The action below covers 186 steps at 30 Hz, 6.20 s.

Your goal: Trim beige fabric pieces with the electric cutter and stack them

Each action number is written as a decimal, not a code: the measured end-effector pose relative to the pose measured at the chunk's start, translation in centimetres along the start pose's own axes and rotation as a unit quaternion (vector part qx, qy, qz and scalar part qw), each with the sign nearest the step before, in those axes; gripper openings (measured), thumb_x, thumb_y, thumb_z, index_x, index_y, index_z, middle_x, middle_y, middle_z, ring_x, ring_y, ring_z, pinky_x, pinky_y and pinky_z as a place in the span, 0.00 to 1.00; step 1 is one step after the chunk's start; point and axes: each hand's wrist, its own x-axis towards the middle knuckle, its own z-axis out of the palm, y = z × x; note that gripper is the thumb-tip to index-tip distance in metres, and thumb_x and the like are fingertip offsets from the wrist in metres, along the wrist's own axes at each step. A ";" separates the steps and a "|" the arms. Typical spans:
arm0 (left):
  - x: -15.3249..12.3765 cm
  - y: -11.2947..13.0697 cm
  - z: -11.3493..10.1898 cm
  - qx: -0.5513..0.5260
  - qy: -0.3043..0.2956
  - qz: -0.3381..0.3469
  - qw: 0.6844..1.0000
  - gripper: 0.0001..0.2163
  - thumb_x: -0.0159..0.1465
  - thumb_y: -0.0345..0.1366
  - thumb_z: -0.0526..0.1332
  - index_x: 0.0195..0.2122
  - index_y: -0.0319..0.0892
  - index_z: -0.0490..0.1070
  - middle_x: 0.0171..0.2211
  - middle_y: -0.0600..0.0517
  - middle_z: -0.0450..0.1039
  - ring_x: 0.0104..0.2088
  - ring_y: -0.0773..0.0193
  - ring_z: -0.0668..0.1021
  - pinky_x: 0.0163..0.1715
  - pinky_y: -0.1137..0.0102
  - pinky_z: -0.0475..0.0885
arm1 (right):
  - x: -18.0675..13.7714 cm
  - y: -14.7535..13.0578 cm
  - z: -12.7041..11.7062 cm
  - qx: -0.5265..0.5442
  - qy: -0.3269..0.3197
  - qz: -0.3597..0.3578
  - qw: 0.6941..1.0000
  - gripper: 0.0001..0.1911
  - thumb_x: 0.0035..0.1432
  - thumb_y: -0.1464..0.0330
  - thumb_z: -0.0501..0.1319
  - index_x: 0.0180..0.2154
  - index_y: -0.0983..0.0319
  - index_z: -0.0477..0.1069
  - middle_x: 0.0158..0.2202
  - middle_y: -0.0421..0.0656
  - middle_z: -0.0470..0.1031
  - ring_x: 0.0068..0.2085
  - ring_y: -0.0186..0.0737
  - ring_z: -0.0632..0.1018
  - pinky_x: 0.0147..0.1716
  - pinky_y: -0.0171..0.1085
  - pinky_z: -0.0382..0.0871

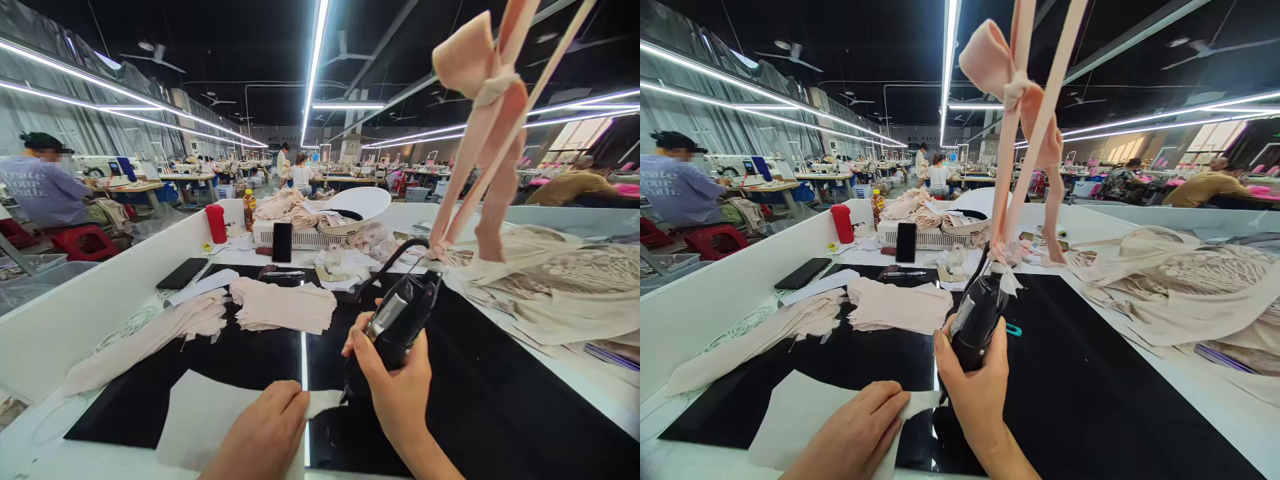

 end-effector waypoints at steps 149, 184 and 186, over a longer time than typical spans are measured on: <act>-2.5 -0.9 -0.8 0.039 -0.010 0.060 0.997 0.13 0.76 0.39 0.58 0.57 0.38 0.71 0.50 0.43 0.78 0.51 0.55 0.81 0.55 0.67 0.80 | -1.7 -0.9 4.7 0.116 -0.025 0.056 0.991 0.15 0.58 0.65 0.72 0.42 0.55 0.68 0.30 0.34 0.78 0.23 0.33 0.77 0.26 0.34 0.77; -2.8 -1.0 -0.8 0.029 -0.043 0.043 0.998 0.16 0.72 0.36 0.63 0.59 0.40 0.69 0.51 0.41 0.76 0.51 0.51 0.81 0.53 0.62 0.82 | -1.8 -0.5 4.9 0.111 -0.033 0.079 0.990 0.18 0.57 0.63 0.72 0.46 0.55 0.68 0.31 0.34 0.77 0.25 0.33 0.76 0.28 0.35 0.76; -2.8 -1.1 -0.8 0.029 -0.040 0.047 0.998 0.17 0.71 0.35 0.63 0.59 0.39 0.69 0.51 0.40 0.76 0.50 0.51 0.81 0.53 0.62 0.82 | -1.9 -0.6 4.9 0.107 -0.036 0.079 0.990 0.19 0.57 0.64 0.72 0.46 0.55 0.68 0.31 0.34 0.78 0.25 0.33 0.76 0.28 0.35 0.76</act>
